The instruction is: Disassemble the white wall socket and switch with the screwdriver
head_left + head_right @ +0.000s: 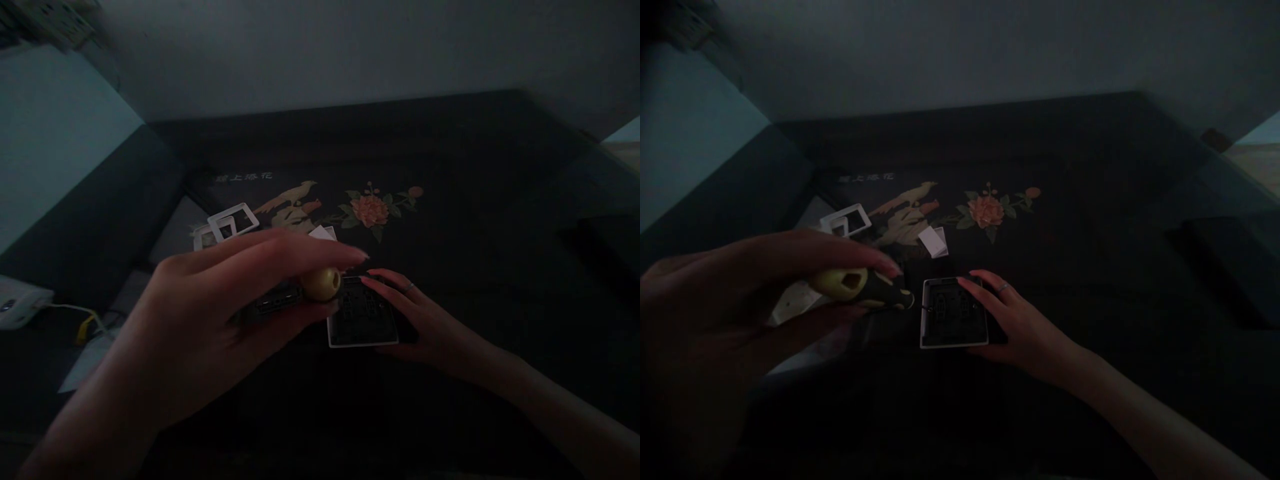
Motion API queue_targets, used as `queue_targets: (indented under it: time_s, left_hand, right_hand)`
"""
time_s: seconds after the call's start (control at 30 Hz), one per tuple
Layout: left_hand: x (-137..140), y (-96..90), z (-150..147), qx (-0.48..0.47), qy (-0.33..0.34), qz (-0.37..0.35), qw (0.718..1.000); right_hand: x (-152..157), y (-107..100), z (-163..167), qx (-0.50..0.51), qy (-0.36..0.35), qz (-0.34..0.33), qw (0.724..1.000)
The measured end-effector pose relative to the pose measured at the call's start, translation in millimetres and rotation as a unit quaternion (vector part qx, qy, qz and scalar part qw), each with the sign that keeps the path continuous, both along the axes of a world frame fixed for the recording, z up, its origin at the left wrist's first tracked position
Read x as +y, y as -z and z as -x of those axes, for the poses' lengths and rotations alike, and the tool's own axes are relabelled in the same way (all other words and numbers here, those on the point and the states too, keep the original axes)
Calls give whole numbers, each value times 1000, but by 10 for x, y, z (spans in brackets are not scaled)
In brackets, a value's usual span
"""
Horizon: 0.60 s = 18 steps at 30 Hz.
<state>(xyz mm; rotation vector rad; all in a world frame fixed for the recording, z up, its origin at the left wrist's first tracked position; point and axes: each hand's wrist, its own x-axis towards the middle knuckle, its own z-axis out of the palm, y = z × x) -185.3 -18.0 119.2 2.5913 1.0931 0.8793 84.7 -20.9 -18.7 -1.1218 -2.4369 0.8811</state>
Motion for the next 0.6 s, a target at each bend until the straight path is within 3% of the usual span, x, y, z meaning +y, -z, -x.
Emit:
queue_targets:
  time_s: [0.13,0.37,0.6]
  left_hand:
    - [6,19,-14,-15,-12,-41,999]
    - [-12,24,34,27,-19,29,999]
    - [80,96,-2,26,-23,-70,997]
  right_hand:
    - [-4,-5,5,2,3,2,1000]
    - [6,3,5,0,-1,2,1000]
    - [1,-16,6,0,1,0,1000]
